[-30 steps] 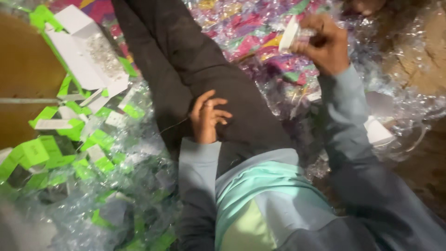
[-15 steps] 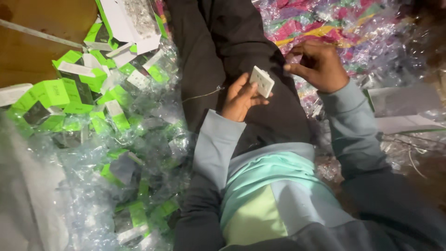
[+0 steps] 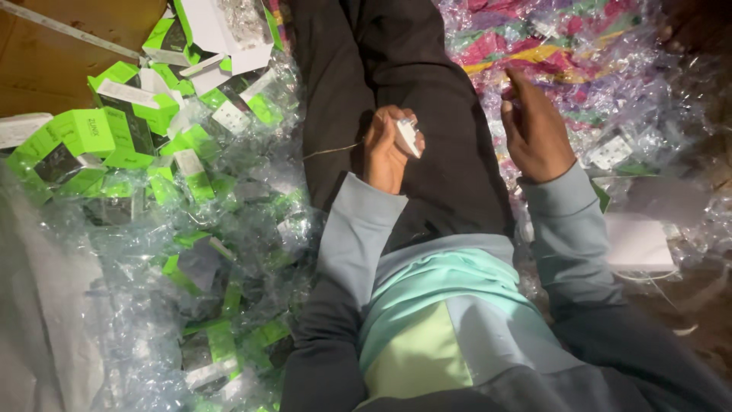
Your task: The person sits on the floor and repeatedly picks up small white electronic components, places them into clear plastic bags, and sets the bags aside. The person handles the components one at a time, using both hands to open the bags and insert the items.
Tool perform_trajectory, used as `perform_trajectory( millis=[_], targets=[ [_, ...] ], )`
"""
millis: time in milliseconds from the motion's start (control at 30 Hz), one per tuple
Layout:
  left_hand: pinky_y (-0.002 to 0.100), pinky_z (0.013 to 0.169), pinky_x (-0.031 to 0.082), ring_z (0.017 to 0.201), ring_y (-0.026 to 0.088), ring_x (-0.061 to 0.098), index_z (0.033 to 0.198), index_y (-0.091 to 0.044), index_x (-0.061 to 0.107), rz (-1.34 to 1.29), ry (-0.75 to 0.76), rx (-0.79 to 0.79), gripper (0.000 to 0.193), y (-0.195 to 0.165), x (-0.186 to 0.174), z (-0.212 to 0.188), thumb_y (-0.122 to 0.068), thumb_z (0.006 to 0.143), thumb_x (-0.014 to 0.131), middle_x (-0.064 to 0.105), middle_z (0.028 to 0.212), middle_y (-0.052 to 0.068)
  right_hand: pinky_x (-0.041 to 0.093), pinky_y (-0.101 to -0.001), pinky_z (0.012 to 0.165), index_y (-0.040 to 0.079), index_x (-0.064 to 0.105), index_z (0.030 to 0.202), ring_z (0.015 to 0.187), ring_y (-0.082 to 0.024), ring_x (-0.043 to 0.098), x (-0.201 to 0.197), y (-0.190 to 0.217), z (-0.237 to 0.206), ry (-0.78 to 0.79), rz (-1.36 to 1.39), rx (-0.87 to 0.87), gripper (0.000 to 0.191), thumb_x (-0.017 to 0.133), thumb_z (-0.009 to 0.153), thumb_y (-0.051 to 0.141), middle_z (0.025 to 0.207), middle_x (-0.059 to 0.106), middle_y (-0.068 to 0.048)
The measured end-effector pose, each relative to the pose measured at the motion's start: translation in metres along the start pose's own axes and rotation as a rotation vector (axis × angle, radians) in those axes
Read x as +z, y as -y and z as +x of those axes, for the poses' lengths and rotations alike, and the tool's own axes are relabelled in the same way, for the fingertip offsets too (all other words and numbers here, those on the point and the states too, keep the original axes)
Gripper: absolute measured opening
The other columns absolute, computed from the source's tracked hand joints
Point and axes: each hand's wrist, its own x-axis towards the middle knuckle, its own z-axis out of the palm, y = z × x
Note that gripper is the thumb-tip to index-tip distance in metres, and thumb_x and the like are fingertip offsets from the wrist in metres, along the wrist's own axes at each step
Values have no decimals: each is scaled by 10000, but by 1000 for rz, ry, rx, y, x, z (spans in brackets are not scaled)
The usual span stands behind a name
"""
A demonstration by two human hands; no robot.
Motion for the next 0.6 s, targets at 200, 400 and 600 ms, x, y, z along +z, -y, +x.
perform_trajectory(
  millis=[200,400,600],
  targets=[
    [330,760,488,915,197,599,1169,-96,550,0,-12,33,203,5,-7,1,-294,1123,561,597,1144,116,514,-439,704,15,695,1289,792,-380,633,15,75,10,139,50,-291,479,661,822,-85,885,612,-177],
    [334,989,459,1092,185,563,1143,-81,543,145,-48,120,177,11,-9,0,-251,1098,560,585,1162,108,488,-457,630,9,662,927,759,-379,634,37,82,15,127,87,-329,80,713,869,-13,847,611,-163],
    [303,922,402,1004,171,492,1134,-55,547,326,-71,264,165,11,-8,0,-189,1069,619,555,1161,105,517,-435,591,24,730,1138,735,-347,668,42,76,7,258,-124,-405,313,649,836,18,889,681,-154]
  ],
)
